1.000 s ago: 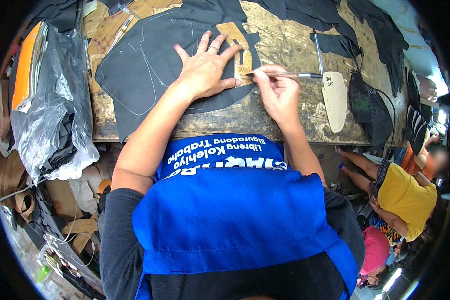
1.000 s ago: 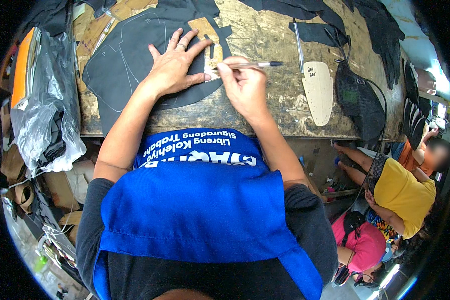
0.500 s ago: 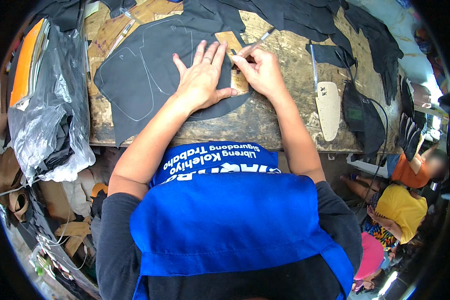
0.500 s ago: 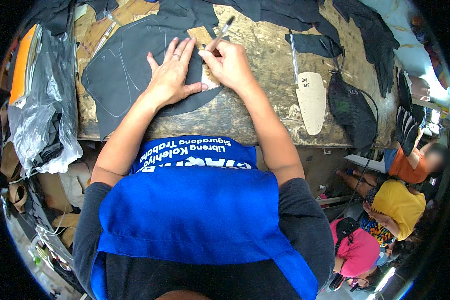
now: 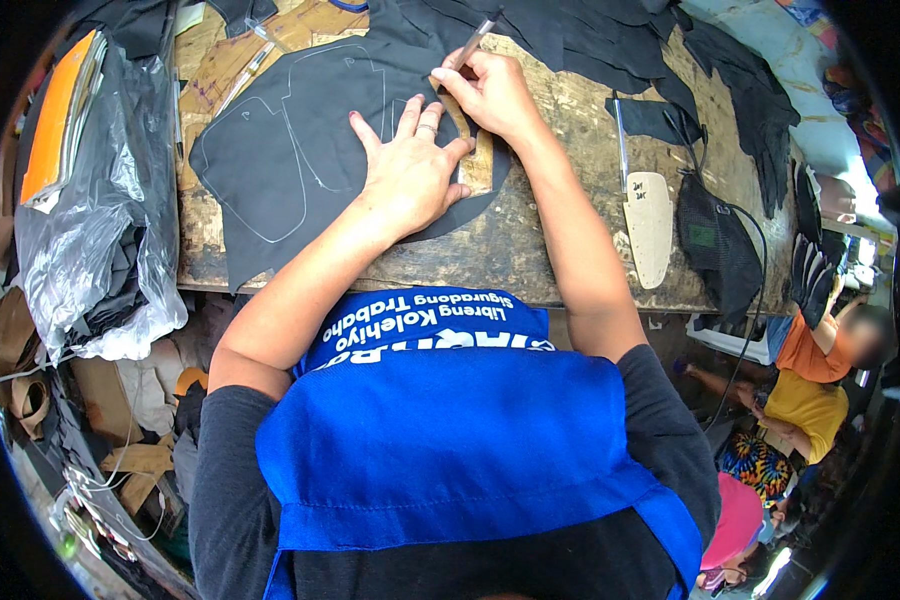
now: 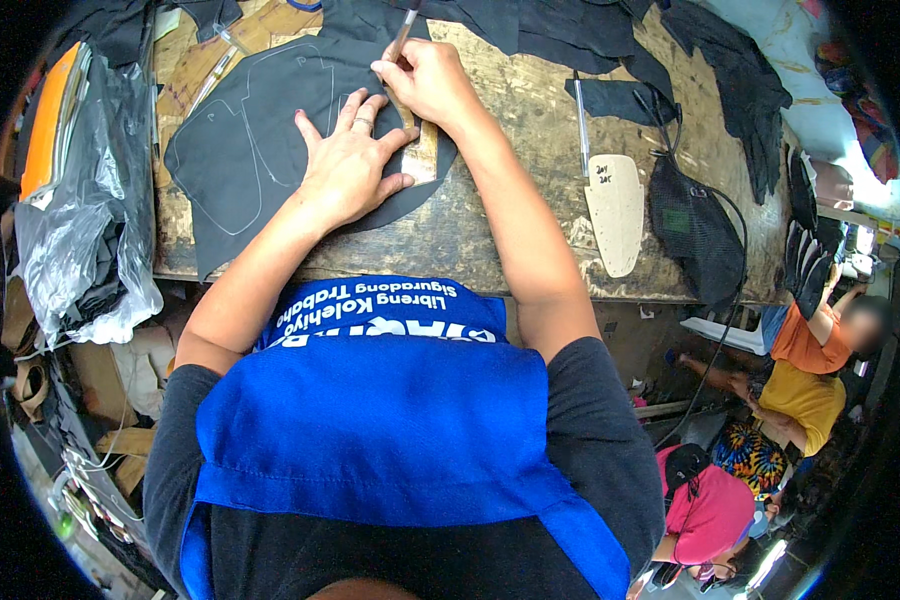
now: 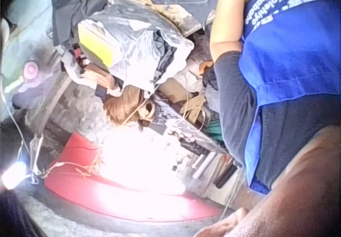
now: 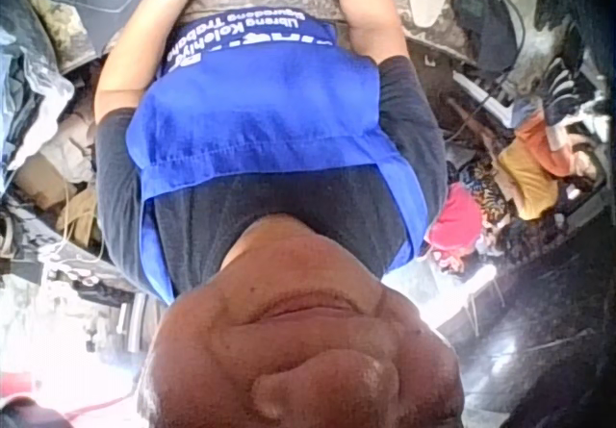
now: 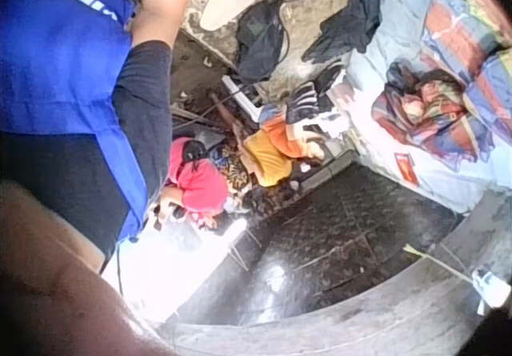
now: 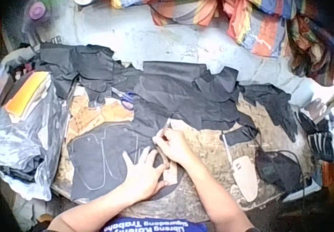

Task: The person places cardboard templates on black fabric and traces their outlines with a pen. They reposition the templates multiple times to mark several sections on the fabric.

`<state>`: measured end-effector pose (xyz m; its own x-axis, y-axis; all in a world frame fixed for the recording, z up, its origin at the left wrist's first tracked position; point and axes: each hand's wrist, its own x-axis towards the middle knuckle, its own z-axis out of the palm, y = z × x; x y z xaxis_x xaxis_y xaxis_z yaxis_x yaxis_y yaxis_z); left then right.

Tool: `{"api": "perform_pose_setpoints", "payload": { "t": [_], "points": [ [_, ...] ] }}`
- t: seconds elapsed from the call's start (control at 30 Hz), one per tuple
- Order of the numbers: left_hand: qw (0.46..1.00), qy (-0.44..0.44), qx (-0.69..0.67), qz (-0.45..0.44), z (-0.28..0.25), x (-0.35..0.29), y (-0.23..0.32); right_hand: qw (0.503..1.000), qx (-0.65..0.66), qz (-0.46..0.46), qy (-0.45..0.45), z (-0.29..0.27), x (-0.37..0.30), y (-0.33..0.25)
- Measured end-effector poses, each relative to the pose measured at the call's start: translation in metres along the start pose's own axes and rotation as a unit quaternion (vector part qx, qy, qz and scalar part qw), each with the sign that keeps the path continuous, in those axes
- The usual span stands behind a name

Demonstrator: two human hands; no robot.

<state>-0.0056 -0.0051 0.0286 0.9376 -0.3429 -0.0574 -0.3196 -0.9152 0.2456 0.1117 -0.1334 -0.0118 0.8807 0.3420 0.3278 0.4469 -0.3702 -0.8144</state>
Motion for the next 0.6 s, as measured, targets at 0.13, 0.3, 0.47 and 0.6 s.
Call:
{"api": "perform_pose_setpoints", "payload": {
  "t": [0.13,0.3,0.47,0.6],
  "points": [
    [0.998,-0.010,-0.018,0.060,0.000,0.012,-0.010,1.000,0.002,0.004,0.021,0.008,0.011,0.007],
    [0.992,-0.032,-0.073,0.095,0.001,0.020,-0.020,0.999,0.009,0.010,0.045,0.014,0.013,0.006],
    [0.995,-0.046,-0.031,0.086,-0.004,0.017,-0.016,0.998,-0.013,0.046,0.048,0.012,0.011,-0.006],
    [0.994,-0.072,-0.008,0.078,-0.011,0.019,-0.011,0.994,-0.080,0.057,0.050,0.005,0.009,-0.012]
  ]
}}
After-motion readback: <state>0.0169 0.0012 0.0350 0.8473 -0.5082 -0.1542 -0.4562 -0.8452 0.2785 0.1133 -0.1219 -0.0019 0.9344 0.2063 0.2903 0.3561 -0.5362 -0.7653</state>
